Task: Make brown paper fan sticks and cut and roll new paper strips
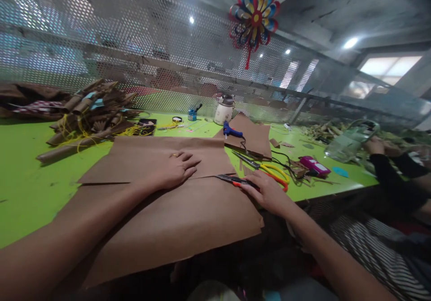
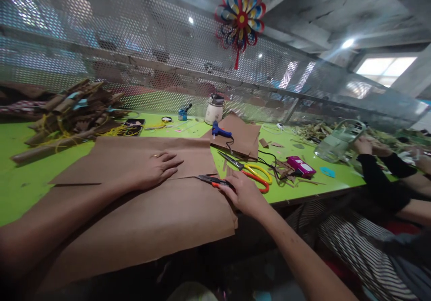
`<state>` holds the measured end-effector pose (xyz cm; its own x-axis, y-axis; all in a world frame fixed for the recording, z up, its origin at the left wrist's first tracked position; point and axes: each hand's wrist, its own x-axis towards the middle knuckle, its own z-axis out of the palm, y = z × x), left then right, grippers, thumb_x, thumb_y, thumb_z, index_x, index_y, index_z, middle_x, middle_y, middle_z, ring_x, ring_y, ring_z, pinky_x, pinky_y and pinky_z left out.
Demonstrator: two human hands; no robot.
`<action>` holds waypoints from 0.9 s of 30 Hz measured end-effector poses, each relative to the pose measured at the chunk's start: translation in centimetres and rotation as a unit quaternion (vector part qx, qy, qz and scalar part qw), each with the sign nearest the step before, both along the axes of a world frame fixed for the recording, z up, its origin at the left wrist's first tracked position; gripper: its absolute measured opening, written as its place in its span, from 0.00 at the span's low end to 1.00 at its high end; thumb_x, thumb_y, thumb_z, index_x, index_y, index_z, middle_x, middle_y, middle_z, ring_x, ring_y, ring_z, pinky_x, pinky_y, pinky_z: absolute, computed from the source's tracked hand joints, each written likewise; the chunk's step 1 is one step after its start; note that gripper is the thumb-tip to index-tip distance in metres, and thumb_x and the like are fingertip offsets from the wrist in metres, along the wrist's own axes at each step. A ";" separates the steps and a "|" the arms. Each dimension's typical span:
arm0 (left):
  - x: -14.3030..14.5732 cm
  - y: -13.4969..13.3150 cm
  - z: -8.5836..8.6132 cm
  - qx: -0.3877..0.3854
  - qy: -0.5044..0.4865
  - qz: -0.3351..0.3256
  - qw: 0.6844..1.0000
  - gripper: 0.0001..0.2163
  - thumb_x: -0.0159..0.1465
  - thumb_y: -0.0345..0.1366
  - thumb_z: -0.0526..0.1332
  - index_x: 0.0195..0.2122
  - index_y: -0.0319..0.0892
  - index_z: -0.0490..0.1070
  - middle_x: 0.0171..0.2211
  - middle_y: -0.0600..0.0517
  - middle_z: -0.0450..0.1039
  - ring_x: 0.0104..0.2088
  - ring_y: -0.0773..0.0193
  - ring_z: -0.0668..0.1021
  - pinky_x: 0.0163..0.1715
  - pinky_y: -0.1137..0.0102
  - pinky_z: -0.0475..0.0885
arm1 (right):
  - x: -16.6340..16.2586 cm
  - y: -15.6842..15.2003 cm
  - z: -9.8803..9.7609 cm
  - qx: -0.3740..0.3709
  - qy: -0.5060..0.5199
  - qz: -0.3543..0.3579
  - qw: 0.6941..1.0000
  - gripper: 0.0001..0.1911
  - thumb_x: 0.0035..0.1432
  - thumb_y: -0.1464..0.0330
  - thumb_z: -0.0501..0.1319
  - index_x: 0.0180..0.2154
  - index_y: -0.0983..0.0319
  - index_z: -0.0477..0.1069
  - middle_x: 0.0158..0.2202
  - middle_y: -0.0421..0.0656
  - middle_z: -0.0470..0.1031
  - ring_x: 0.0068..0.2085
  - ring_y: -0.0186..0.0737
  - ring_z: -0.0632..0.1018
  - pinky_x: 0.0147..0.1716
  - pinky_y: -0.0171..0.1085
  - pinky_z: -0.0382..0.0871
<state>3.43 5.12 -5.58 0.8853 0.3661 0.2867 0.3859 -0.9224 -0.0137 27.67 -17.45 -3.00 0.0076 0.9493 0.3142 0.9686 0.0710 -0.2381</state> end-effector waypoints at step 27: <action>-0.2 -0.9 0.7 -0.044 0.011 0.018 0.999 0.22 0.68 0.44 0.41 0.61 0.45 0.57 0.59 0.46 0.61 0.56 0.53 0.64 0.54 0.59 0.58 | -3.4 1.9 -0.6 0.045 -0.070 0.023 0.996 0.14 0.63 0.60 0.53 0.42 0.58 0.74 0.38 0.47 0.71 0.43 0.47 0.68 0.41 0.44 0.62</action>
